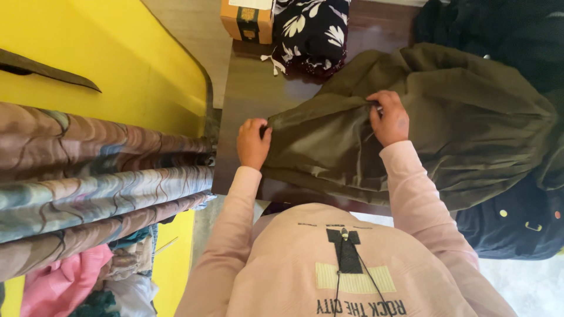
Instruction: The person folds a black floral top, an olive green jacket, and a dark blue jacket on a wooden table. They smooth and align each item, fold sleeves and sides, then stack the folded garments.
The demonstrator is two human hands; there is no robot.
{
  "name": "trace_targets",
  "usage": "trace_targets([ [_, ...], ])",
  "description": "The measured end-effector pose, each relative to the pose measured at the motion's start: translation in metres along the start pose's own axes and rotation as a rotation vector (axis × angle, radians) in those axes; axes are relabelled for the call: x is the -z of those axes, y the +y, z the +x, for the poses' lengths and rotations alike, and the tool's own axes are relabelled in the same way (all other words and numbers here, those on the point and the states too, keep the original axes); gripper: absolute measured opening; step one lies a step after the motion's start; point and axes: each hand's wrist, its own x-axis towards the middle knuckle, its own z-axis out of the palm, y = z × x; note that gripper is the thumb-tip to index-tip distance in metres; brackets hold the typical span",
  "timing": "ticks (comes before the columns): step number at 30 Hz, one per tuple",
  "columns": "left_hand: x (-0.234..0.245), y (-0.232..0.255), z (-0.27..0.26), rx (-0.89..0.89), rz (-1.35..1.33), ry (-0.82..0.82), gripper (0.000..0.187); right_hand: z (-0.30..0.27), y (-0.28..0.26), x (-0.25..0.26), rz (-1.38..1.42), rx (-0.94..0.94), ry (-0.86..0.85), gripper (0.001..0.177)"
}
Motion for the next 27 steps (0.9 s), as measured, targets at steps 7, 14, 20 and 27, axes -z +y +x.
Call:
trace_targets([
  [7, -0.001, 0.007, -0.002, 0.236, 0.014, -0.174, 0.036, -0.007, -0.067, -0.015, 0.05, 0.251, -0.018, 0.036],
  [14, 0.016, 0.036, -0.026, -0.173, 0.121, -0.213, 0.027, 0.001, -0.115, -0.063, 0.224, 0.333, -0.32, 0.048],
  [20, 0.026, 0.025, -0.03, -0.072, -0.108, -0.251, 0.033, 0.017, -0.137, -0.098, -0.012, 0.375, -0.582, 0.047],
  [27, 0.021, -0.001, -0.032, 0.126, -0.212, -0.008, 0.02, 0.011, -0.127, -0.069, -0.038, 0.599, -0.45, 0.032],
])
